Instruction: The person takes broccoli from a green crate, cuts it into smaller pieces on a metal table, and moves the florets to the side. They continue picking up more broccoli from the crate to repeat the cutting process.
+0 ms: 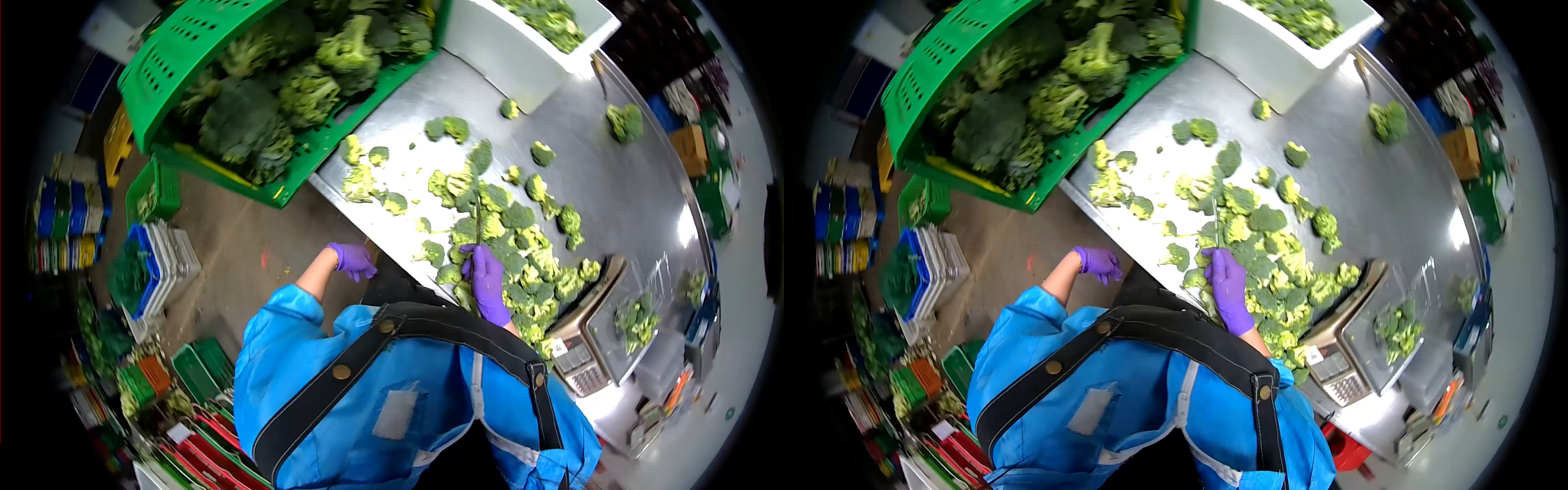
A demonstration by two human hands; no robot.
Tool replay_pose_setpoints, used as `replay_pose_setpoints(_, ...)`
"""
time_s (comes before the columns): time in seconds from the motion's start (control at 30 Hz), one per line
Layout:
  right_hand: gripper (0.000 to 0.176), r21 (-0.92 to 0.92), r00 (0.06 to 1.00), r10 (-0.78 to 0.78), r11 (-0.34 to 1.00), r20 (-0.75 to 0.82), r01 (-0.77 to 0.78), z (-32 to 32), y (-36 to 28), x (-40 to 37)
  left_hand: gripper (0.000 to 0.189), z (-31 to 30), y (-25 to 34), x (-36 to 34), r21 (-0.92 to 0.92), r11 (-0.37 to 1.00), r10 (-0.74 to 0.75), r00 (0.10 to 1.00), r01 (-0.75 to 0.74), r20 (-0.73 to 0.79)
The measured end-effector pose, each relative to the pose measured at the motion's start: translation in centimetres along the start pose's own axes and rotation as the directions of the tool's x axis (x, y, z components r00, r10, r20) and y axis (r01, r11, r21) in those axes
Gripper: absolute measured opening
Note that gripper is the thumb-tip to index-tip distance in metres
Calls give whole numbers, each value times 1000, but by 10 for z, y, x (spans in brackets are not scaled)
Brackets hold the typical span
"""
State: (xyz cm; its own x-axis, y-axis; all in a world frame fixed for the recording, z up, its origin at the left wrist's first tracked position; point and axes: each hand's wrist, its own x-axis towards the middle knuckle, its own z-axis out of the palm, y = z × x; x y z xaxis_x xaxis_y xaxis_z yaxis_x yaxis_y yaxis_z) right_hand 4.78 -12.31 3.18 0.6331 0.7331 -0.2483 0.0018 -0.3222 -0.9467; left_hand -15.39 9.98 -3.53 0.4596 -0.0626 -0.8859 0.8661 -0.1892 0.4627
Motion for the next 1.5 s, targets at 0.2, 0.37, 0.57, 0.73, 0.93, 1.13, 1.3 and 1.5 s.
replay_pose_setpoints(0.2, 42, 192, 980, -58, 977, -193, 95, -22, 4, -2, 49, -16, 134, -20, -69, 747, 574, 693, -661, -436)
replay_pose_setpoints(0.37, 39, 273, 958, -15, 957, -286, 97, -28, 6, -7, 89, -24, 192, 38, 679, 570, 821, 287, -462, -493)
replay_pose_setpoints(0.57, 37, 271, 961, -14, 958, -276, 92, -34, -6, -12, 64, -32, 185, 4, -407, 369, 603, 548, -836, -579)
replay_pose_setpoints(0.73, 47, 163, 973, -128, 974, -191, 160, -26, -26, -3, 62, 5, 153, -10, -961, -220, 661, 699, -170, -275)
replay_pose_setpoints(0.93, 62, 48, 914, -302, 944, -271, 326, -42, -39, -8, 60, 40, 177, -17, -987, 105, 655, 755, -120, -22)
replay_pose_setpoints(1.13, 36, -12, 904, -282, 956, -322, 294, -57, -34, -18, 51, 57, 195, -17, -647, 578, 600, 796, -498, -77)
replay_pose_setpoints(1.3, 29, 25, 730, -316, 910, -606, 414, -48, -11, -7, 44, 77, 198, 2, -937, 269, 499, 864, -222, -62)
replay_pose_setpoints(1.5, 43, 313, 793, 158, 949, -588, 44, -100, -10, -17, 53, 58, 198, -13, -998, 4, 676, 736, 60, 47)
